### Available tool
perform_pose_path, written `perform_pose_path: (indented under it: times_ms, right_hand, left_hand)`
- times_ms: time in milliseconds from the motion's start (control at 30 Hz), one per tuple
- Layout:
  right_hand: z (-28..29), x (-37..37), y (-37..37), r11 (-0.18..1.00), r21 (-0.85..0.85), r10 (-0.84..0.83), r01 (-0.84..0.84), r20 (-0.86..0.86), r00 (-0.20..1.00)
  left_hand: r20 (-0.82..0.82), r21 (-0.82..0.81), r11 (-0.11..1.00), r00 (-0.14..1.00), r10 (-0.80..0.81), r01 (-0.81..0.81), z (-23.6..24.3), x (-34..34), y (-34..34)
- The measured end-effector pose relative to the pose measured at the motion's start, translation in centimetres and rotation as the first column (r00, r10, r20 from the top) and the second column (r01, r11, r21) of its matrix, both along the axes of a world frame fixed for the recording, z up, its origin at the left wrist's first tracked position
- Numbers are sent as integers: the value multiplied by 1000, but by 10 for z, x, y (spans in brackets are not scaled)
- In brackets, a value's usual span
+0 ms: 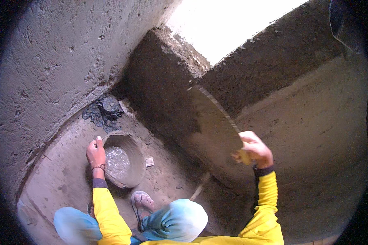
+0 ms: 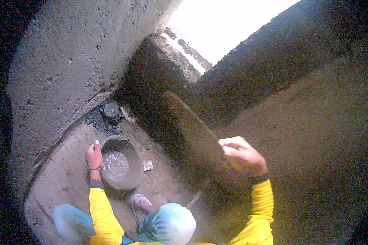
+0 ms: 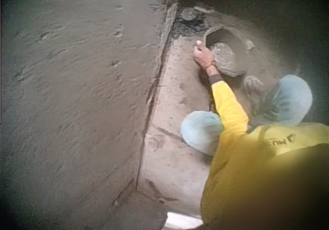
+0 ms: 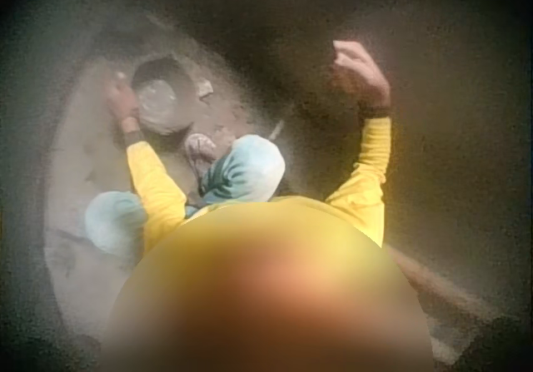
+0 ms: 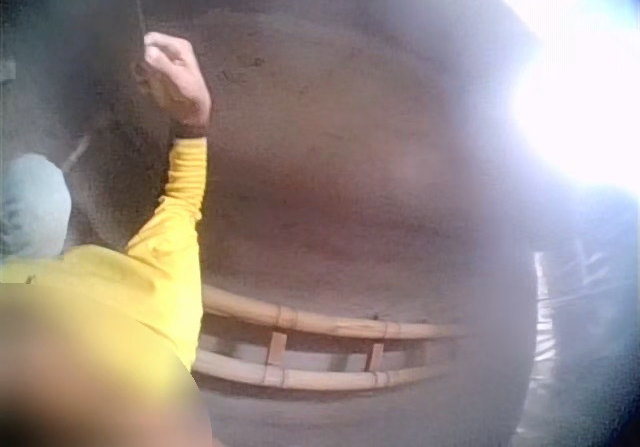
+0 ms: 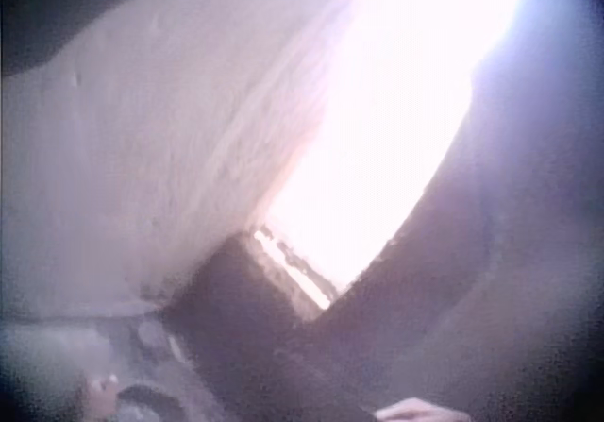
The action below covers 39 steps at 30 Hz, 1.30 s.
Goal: The person scoops wet cement from a bucket using a trowel and applies it to a concrete wall, smoothing the surface in a narrow indoor space.
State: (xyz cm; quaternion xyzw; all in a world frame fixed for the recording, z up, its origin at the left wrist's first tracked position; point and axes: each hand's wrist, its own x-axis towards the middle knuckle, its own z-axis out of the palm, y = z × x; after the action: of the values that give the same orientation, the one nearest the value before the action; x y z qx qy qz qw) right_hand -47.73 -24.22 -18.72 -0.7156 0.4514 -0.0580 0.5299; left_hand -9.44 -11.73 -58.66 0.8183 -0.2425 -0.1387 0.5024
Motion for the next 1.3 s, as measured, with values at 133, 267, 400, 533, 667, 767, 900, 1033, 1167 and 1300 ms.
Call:
perform_pose_path:
  times_ms: [133, 267, 400, 533, 667, 767, 900, 1033, 1167, 1300]
  right_hand:
    - [-49, -16, -40, 944, -329, -38, 25, -34, 999]
    - [1, -21, -27, 434, -835, -456, 337, 119, 882]
    - [-14, -17, 5, 429, -901, -347, 69, -94, 933]
    - [-126, -3, 36, 680, -644, -206, -351, -628, 751]
    - [-249, 18, 36, 507, -582, -92, -636, -770, 631]
    - [-259, 67, 25, 157, -652, -256, -742, -752, 607]
    - [-225, 100, 32, 102, -543, -62, -833, -840, 540]
    - [-106, 89, 22, 403, -465, 316, -789, -738, 596]
    - [4, 90, 48, 648, -161, 478, -744, -674, 563]
    - [127, 59, 73, 809, -267, 404, -523, -395, 826]
  left_hand:
    - [59, 82, 996, 997, -51, 46, -6, -9, -2]
    - [-129, 184, 977, 988, -87, 110, 27, -5, 12]
    - [-101, 228, 958, 983, -155, 175, 40, -9, 12]
    - [-136, 36, 962, 955, -263, 270, 27, -47, -9]
    - [-43, 75, 959, 962, -270, 273, 64, -77, -11]
    - [-83, 146, 948, 959, -272, 282, 105, -81, -9]
    - [-109, 7, 937, 932, -346, 348, 190, -82, -9]
    - [-105, -48, 926, 920, -378, 375, 316, -82, -13]
    - [-136, -43, 928, 918, -372, 369, 427, -55, 20]
    - [-161, 6, 945, 933, -322, 327, 539, -69, 25]
